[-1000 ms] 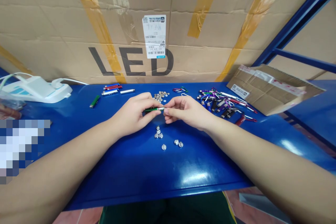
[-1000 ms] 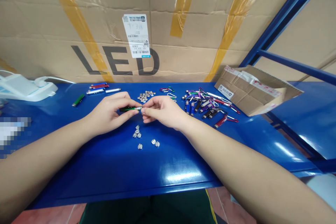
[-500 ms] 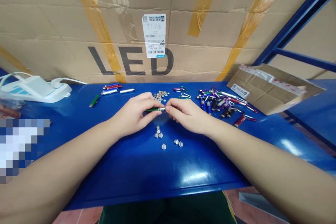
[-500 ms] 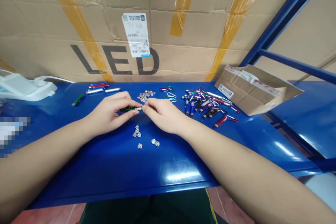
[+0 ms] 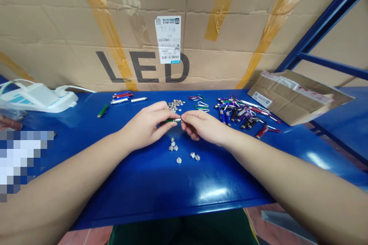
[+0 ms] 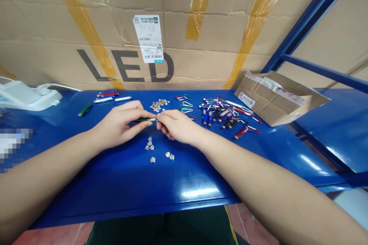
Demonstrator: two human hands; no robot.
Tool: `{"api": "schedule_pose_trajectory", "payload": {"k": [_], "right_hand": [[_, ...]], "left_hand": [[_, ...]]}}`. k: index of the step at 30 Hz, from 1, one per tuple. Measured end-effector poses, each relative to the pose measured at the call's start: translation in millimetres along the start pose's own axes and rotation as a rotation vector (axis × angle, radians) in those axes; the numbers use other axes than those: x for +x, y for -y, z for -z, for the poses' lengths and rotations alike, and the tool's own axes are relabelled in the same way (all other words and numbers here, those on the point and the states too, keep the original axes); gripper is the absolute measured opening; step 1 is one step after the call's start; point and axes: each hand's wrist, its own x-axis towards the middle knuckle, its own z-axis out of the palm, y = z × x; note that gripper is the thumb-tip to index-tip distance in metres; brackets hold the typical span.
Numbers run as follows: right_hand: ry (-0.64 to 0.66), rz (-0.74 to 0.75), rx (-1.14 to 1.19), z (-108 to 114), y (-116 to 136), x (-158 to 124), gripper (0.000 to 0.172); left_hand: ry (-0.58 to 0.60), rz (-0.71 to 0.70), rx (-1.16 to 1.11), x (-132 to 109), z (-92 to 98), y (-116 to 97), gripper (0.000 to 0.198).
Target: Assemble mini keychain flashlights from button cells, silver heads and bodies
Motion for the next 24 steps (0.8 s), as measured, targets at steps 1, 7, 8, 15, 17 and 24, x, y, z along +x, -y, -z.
{"api": "schedule_pose_trajectory", "payload": {"k": [1, 7, 8, 15, 17, 24], "right_hand": [[-0.050, 0.103, -0.185, 2.8, 0.1, -0.9, 0.030], [-0.052, 0.502, -0.699, 14.5, 0.8, -4.7, 0.024], [-0.056, 0.513, -0.681, 14.3, 0.8, -4.4, 0.027], [0.007, 0.193, -0.116, 2.1, -4.7, 2.4, 0.035], [0.060, 0.081, 0.086, -1.8, -6.5, 4.3, 0.034], [0.067, 0.096, -0.127, 16.5, -3.4, 9.7, 0.036]], "left_hand": [[0.010, 0.021, -0.008, 0.0, -0.5, 0.6, 0.018], [0.009, 0.140, -0.112, 0.8, -1.0, 0.7, 0.015], [0.005, 0.140, -0.120, 1.0, -0.5, 0.3, 0.015], [0.028, 0.046, -0.055, 0.2, 2.9, 0.4, 0.015], [0.034, 0.027, -0.048, -0.2, 3.1, 1.2, 0.016], [0.029, 0.018, -0.009, -0.3, 3.4, 3.6, 0.017]]}}
